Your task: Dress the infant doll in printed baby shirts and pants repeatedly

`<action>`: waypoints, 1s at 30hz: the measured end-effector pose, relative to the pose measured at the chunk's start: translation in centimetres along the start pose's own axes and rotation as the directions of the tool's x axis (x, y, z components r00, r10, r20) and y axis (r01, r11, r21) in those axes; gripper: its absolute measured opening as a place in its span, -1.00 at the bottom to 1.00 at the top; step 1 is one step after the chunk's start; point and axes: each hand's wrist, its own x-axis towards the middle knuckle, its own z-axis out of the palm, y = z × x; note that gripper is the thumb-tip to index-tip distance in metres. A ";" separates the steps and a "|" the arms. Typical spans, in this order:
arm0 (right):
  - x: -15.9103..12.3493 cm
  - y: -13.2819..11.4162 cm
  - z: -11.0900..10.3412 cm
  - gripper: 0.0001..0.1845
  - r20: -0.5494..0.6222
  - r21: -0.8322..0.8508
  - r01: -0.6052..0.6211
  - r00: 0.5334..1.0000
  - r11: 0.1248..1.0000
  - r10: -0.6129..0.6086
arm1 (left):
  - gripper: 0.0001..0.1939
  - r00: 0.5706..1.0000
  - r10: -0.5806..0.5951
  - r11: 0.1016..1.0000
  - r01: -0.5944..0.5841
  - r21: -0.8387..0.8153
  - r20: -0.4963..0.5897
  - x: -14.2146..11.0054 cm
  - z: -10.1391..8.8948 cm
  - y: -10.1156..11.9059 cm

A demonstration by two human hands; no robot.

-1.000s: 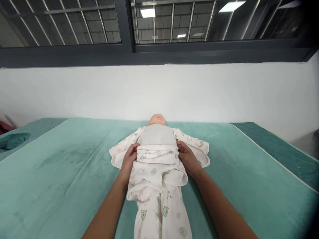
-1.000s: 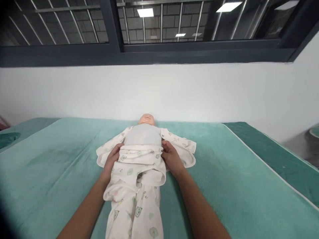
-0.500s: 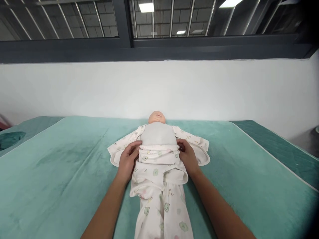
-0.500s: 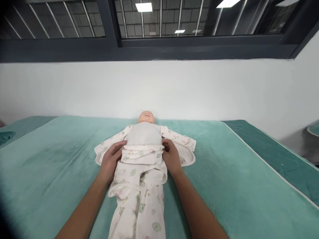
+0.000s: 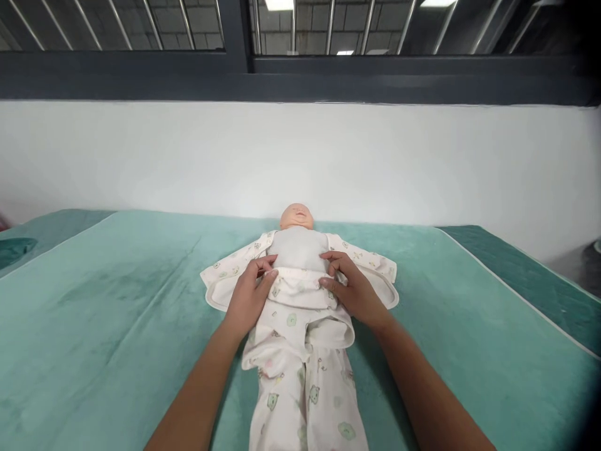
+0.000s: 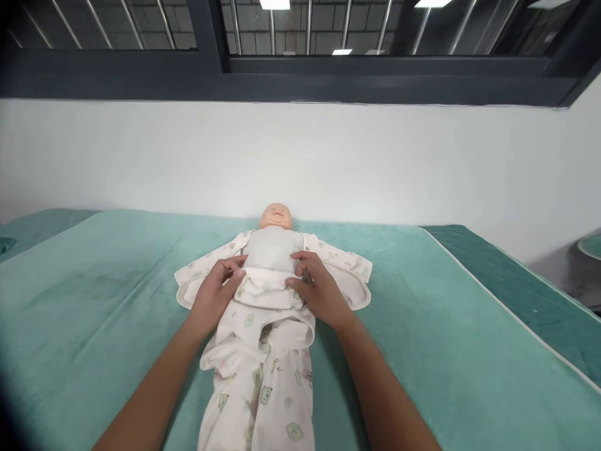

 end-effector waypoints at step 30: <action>10.1 5.8 0.0 -0.68 -0.066 -0.375 -0.021 0.998 0.927 -0.004 | -0.70 0.976 -0.034 0.995 0.014 0.094 0.215 8.3 -1.2 -1.6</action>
